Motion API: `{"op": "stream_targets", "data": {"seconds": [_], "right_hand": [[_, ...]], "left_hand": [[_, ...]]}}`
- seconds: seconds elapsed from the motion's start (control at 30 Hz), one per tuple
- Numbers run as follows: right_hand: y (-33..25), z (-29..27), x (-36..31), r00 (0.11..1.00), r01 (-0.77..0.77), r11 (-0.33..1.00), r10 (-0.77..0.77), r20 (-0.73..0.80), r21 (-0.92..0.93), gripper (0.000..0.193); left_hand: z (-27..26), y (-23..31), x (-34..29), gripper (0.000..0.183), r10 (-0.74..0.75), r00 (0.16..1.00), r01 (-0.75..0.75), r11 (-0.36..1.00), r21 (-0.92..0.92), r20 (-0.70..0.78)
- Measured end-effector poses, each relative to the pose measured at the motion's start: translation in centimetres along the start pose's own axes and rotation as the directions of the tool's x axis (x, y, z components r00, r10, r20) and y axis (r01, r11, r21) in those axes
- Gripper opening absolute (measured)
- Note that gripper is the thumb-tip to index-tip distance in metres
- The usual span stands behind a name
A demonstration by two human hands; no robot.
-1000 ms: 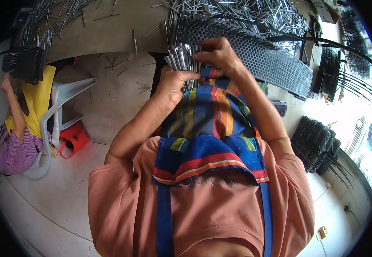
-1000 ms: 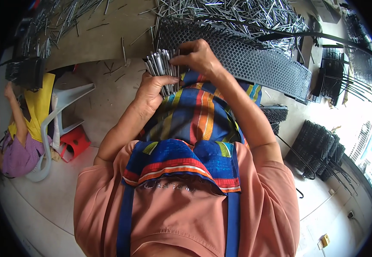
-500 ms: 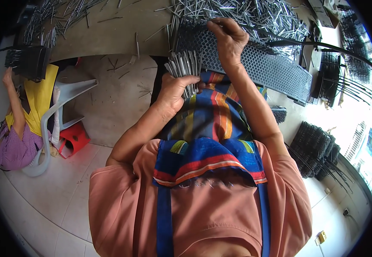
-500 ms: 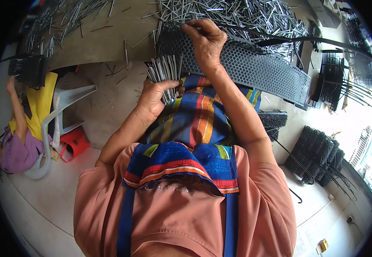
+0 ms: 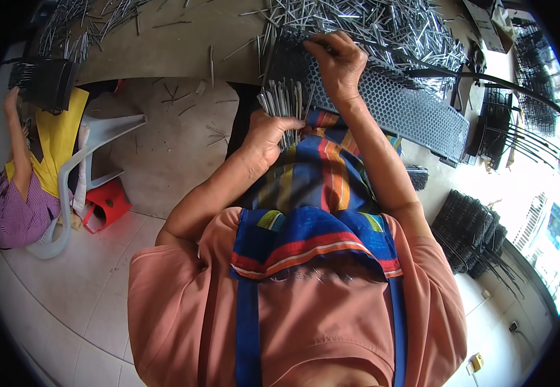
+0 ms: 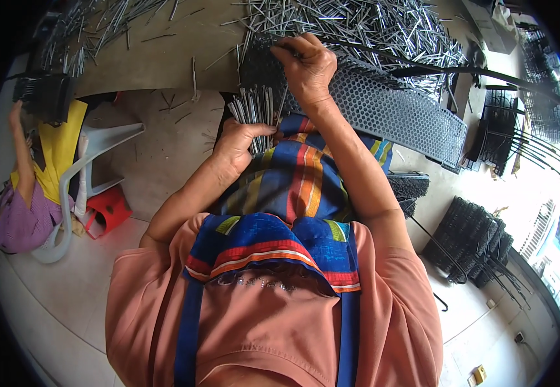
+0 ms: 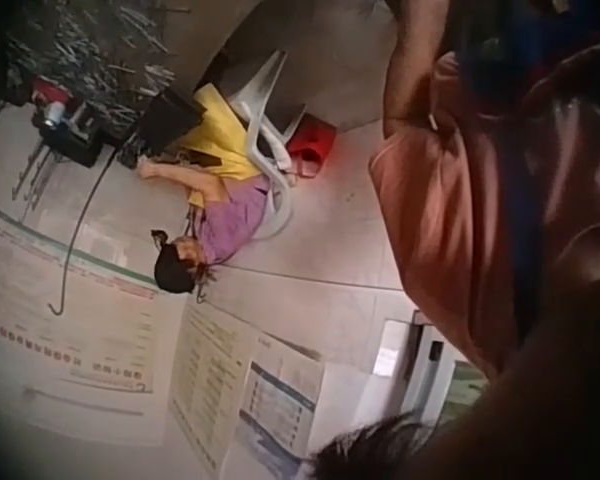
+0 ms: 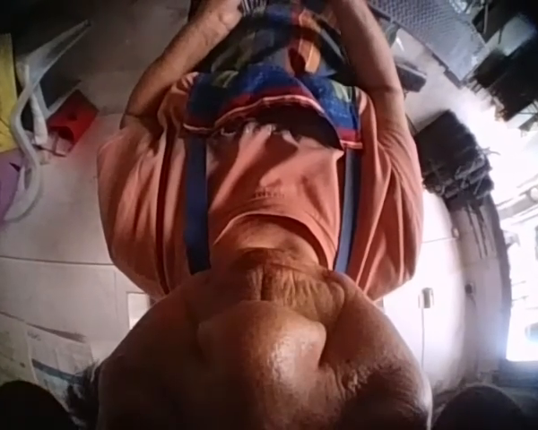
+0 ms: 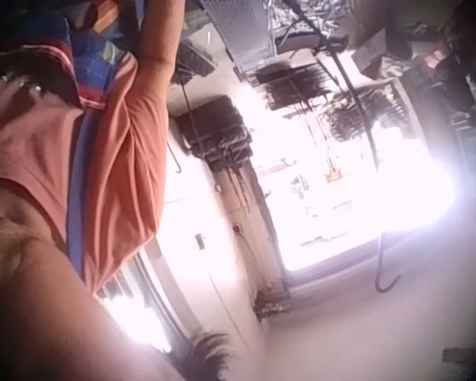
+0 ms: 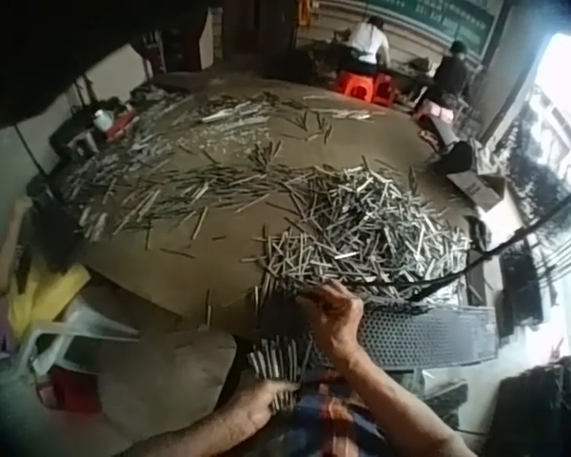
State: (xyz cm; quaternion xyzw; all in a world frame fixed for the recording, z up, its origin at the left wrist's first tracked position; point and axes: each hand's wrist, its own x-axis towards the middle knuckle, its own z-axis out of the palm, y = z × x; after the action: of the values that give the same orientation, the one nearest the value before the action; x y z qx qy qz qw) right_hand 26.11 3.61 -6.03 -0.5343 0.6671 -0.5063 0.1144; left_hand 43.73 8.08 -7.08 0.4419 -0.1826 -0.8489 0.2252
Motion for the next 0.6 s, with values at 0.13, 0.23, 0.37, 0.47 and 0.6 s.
{"op": "stream_targets", "data": {"seconds": [0.13, 0.23, 0.37, 0.47, 0.6], "right_hand": [[0.2, 0.1, 0.5, 0.993, 0.119, 0.992, -0.119, -0.011, -0.049, 0.012], [-0.7, -0.1, 1.3, 0.982, 0.187, 0.965, -0.177, 0.067, -0.184, 0.011], [0.0, 0.0, 1.5, 0.938, 0.324, 0.907, -0.272, 0.214, -0.268, 0.013], [-0.6, -0.7, 0.5, 0.955, 0.28, 0.911, -0.232, 0.184, -0.303, 0.014], [-1.0, -3.6, -1.9, 0.944, -0.152, 0.977, 0.188, 0.271, -0.15, 0.011]], "left_hand": [[0.0, 0.1, 0.2, 0.023, -0.029, 0.999, 0.028, 0.999, -0.032, -0.038], [0.2, 0.4, 0.4, 0.021, -0.082, 0.995, 0.075, 0.992, -0.105, -0.058], [0.1, 0.2, 0.7, 0.025, -0.07, 0.997, 0.065, 0.991, -0.116, -0.034], [0.3, 0.3, 0.7, 0.028, -0.104, 0.994, 0.096, 0.979, -0.182, -0.035], [0.1, 0.5, 0.7, 0.03, -0.083, 0.996, 0.085, 0.978, -0.189, 0.021]]}}
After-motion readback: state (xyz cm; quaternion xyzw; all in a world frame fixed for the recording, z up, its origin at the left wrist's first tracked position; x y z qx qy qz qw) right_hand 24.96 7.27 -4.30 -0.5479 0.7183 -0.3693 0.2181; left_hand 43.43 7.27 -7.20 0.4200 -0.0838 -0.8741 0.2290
